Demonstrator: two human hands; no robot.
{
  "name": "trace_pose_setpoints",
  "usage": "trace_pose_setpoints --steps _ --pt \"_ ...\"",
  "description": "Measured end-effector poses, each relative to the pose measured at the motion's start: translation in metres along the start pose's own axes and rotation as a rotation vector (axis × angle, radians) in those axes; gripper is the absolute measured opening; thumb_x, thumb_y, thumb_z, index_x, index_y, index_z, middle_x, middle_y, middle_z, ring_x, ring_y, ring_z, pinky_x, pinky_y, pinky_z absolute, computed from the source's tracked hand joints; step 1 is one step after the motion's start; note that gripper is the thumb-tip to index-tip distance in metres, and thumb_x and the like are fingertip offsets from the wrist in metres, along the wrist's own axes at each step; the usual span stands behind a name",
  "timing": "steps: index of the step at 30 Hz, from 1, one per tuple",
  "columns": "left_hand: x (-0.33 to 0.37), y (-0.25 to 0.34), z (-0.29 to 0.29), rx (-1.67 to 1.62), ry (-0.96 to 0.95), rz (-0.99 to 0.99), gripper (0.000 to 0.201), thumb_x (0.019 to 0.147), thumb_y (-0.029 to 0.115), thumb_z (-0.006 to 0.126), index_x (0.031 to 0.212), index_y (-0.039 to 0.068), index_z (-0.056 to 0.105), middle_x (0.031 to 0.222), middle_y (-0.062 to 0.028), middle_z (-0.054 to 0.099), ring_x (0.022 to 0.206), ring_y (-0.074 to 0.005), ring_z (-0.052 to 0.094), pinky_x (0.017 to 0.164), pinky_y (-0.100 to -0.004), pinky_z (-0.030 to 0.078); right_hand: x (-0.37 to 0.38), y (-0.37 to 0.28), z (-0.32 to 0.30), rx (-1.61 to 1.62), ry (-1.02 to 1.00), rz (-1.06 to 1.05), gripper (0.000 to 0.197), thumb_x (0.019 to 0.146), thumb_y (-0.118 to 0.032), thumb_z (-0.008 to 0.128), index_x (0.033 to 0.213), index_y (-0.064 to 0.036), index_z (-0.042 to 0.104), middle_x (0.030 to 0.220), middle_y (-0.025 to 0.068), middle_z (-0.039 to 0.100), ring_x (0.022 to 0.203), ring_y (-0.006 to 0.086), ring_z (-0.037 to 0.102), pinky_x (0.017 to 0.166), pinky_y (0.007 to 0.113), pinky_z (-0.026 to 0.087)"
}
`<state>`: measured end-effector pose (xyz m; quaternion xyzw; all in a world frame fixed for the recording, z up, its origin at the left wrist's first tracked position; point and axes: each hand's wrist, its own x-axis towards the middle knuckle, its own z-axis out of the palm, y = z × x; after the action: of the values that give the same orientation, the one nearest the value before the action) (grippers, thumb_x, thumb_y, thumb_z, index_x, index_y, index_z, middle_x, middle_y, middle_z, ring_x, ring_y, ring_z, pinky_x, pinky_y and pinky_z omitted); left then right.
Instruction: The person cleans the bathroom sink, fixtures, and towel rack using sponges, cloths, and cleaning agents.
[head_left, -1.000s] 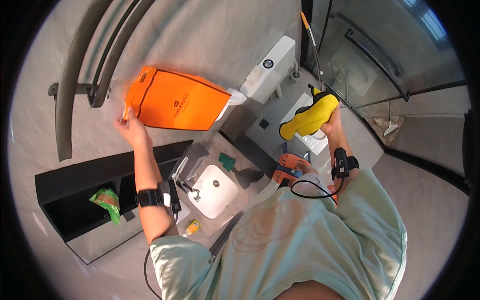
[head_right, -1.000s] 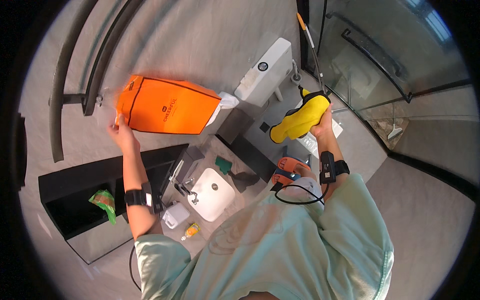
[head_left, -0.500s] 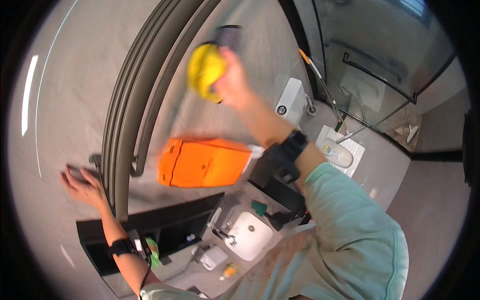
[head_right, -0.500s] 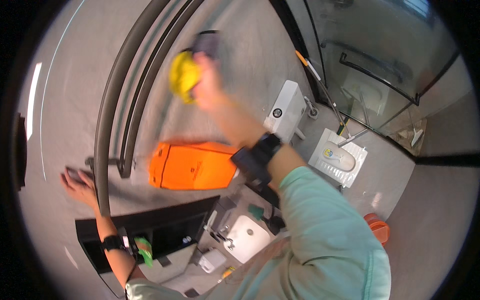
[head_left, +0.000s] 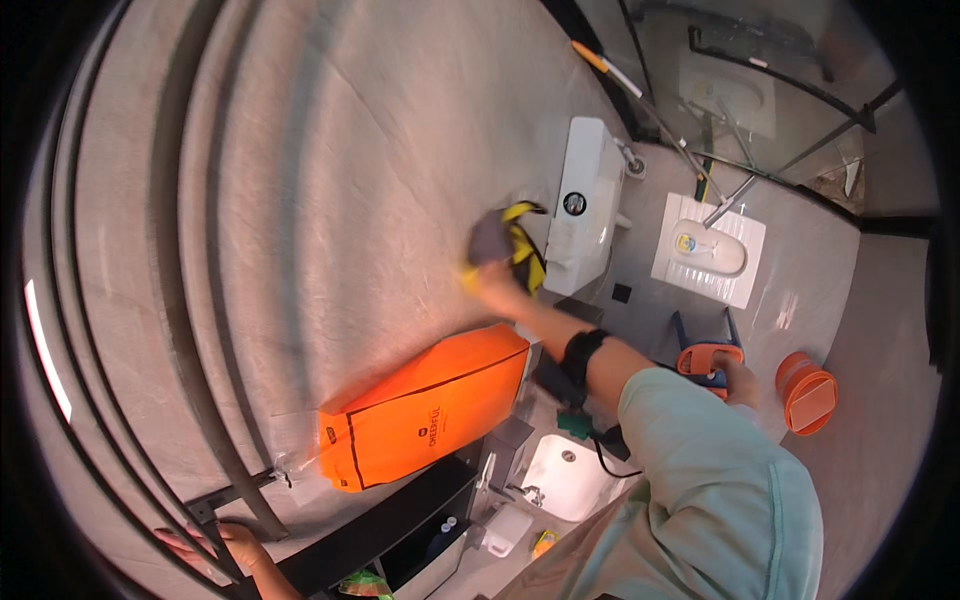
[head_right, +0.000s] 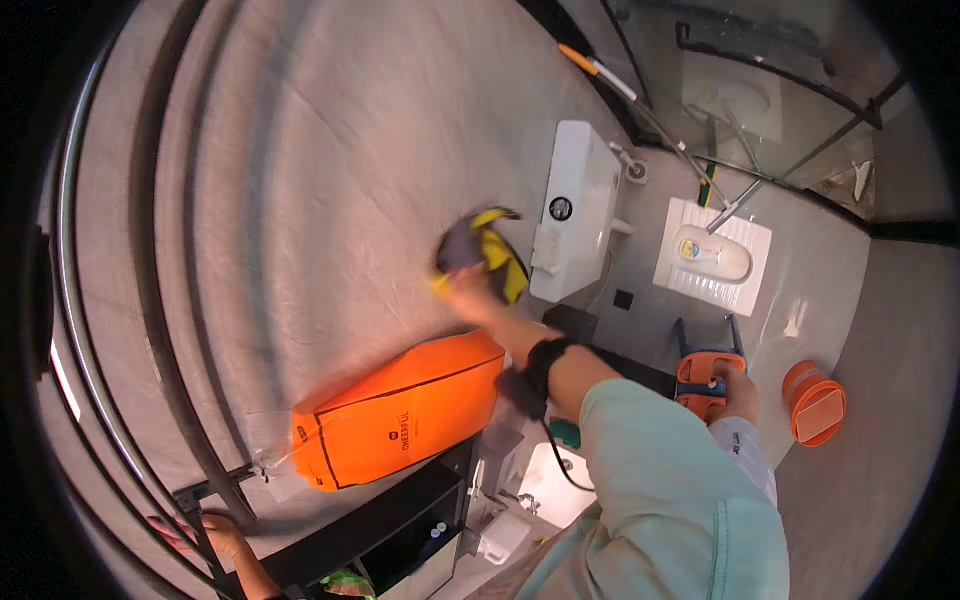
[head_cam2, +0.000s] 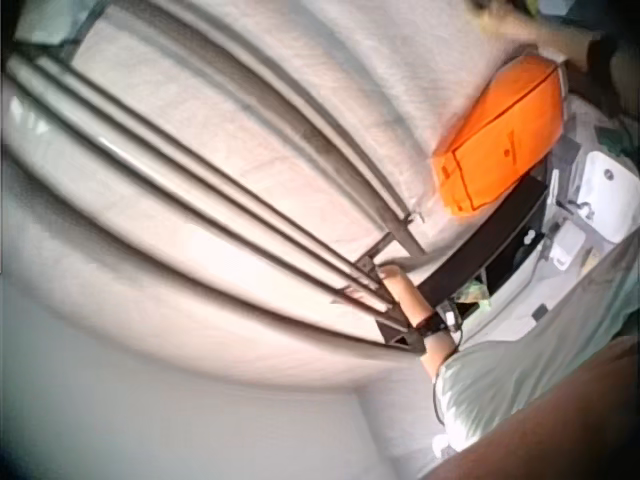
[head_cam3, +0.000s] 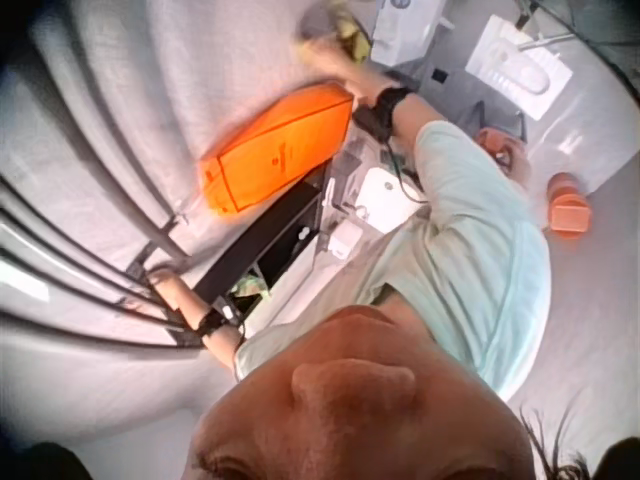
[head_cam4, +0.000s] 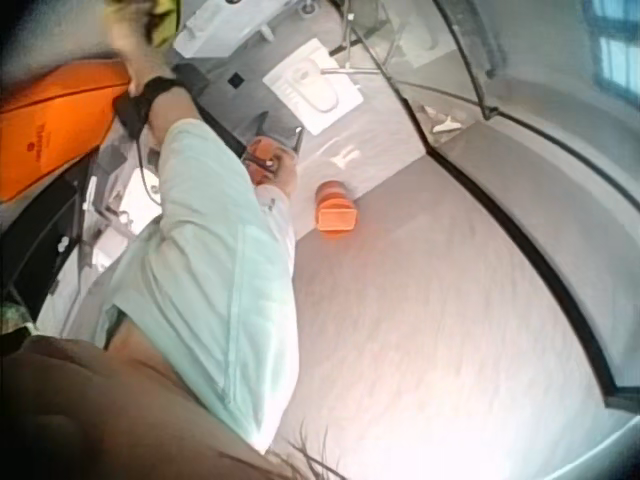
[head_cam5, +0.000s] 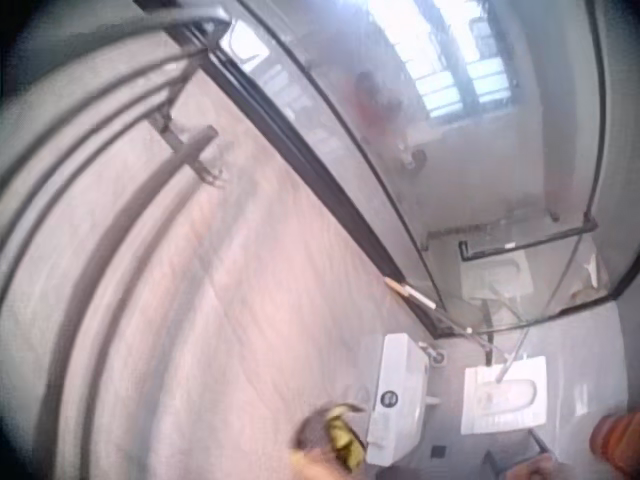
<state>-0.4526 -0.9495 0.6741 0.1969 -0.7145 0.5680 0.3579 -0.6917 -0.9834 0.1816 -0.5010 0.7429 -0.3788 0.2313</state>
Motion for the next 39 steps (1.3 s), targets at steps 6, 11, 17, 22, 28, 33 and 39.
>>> trace_pose_setpoints --steps 6,11,17,22,28,33,39 --pt "-0.006 -0.011 -0.007 -0.005 -0.054 0.021 0.046 0.087 0.039 0.035 0.121 0.009 0.039 0.129 -0.0150 0.030 0.119 -0.0292 0.029 0.098 -0.0418 0.020 0.030 0.007 -0.003 1.012 0.326 0.534 0.028 0.082 -0.017 0.036 0.094 0.0035 0.051 0.099 0.0200 0.048 0.093 0.0242 0.046 0.081 0.038 0.033" --pt "0.002 0.000 -0.001 -0.013 -0.020 0.008 0.046 0.086 0.039 0.036 0.121 0.008 0.039 0.128 -0.0154 0.030 0.118 -0.0294 0.030 0.097 -0.0421 0.021 0.031 -0.096 -0.084 0.707 0.295 0.090 0.033 0.074 -0.020 0.046 0.089 0.0091 0.042 0.103 0.0315 0.039 0.102 0.0441 0.033 0.090 0.049 0.023" --pt "0.008 0.003 -0.015 -0.019 -0.074 -0.023 0.046 0.086 0.039 0.037 0.120 0.008 0.039 0.127 -0.0158 0.030 0.117 -0.0296 0.031 0.097 -0.0424 0.022 0.117 -0.116 -0.265 0.682 0.447 -0.289 0.037 0.077 -0.024 0.052 0.074 0.0110 0.043 0.132 0.0305 0.000 0.125 0.0382 -0.009 0.087 0.068 0.007" --pt "0.005 0.013 -0.007 -0.058 -0.146 -0.021 0.045 0.086 0.039 0.038 0.119 0.008 0.038 0.127 -0.0161 0.030 0.116 -0.0299 0.031 0.096 -0.0427 0.023 0.231 0.009 -0.308 0.655 0.596 -0.081 0.067 0.075 -0.038 0.049 0.120 0.0072 0.029 0.135 0.0197 0.008 0.127 0.0307 0.000 0.095 0.061 0.006" --pt "0.019 -0.001 -0.005 -0.008 -0.216 0.004 0.045 0.086 0.038 0.038 0.118 0.007 0.038 0.126 -0.0166 0.030 0.114 -0.0301 0.032 0.096 -0.0430 0.023 0.208 0.042 -0.273 0.962 0.498 0.161 0.042 0.079 -0.013 0.046 0.116 0.0035 0.037 0.119 0.0224 0.039 0.103 0.0339 0.043 0.089 0.041 0.034" --pt "0.012 -0.005 0.006 -0.029 -0.227 -0.004 0.045 0.086 0.038 0.039 0.118 0.007 0.038 0.125 -0.0169 0.030 0.113 -0.0303 0.033 0.096 -0.0433 0.024 0.163 0.031 -0.156 0.739 0.922 -0.087 0.043 0.076 -0.015 0.049 0.114 -0.0004 0.036 0.112 0.0155 0.043 0.103 0.0273 0.042 0.087 0.034 0.032" --pt "0.000 -0.013 0.000 -0.017 -0.204 -0.016 0.045 0.086 0.038 0.040 0.117 0.006 0.038 0.124 -0.0174 0.030 0.112 -0.0306 0.034 0.095 -0.0436 0.025 0.045 -0.025 -0.077 0.619 0.636 0.189 0.037 0.075 -0.010 0.048 0.109 0.0015 0.040 0.114 0.0236 0.036 0.106 0.0388 0.035 0.090 0.038 0.029"
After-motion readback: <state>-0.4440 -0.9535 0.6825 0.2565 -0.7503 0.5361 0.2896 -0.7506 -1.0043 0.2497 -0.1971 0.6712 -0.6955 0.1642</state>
